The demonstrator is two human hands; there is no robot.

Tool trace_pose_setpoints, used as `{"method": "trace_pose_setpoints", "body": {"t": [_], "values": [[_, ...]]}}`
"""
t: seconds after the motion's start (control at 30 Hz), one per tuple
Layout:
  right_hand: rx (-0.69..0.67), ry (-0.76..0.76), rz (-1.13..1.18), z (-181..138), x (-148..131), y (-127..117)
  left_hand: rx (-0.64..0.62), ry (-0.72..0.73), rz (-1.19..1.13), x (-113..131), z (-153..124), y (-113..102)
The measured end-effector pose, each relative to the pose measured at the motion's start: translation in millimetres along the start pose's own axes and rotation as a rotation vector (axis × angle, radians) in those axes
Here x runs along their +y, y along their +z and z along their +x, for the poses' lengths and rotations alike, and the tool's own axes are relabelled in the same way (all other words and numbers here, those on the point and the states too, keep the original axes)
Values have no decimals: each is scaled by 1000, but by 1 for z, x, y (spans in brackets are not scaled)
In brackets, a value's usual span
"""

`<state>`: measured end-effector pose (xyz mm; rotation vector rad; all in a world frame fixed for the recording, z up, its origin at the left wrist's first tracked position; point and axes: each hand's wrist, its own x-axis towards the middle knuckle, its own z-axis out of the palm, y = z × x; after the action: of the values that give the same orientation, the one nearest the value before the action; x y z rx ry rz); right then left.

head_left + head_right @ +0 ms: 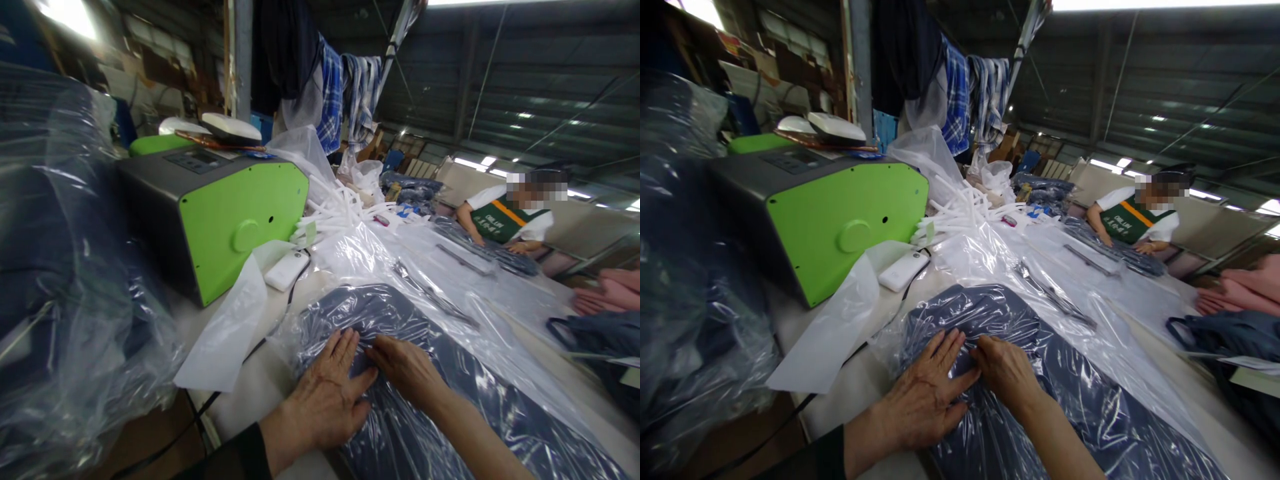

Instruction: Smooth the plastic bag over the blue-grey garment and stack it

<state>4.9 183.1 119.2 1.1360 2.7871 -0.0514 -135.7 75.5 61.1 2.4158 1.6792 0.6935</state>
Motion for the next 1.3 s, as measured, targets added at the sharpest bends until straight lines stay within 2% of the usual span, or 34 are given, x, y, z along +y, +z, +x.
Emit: {"method": "trace_pose_setpoints", "body": {"t": [0.47, 0.87, 1.1, 1.3], "values": [[-19, 103, 71, -1, -5, -9, 47, 6, -7, -1, -2, 3], [-39, 256, 296, 19, -4, 2, 15, -16, -11, 1, -1, 2], [-35, 292, 322, 23, -9, 3, 25, -12, -17, 0, 0, 3], [-166, 251, 408, 23, -2, -7, 13, -17, 0, 1, 0, 1]]}}
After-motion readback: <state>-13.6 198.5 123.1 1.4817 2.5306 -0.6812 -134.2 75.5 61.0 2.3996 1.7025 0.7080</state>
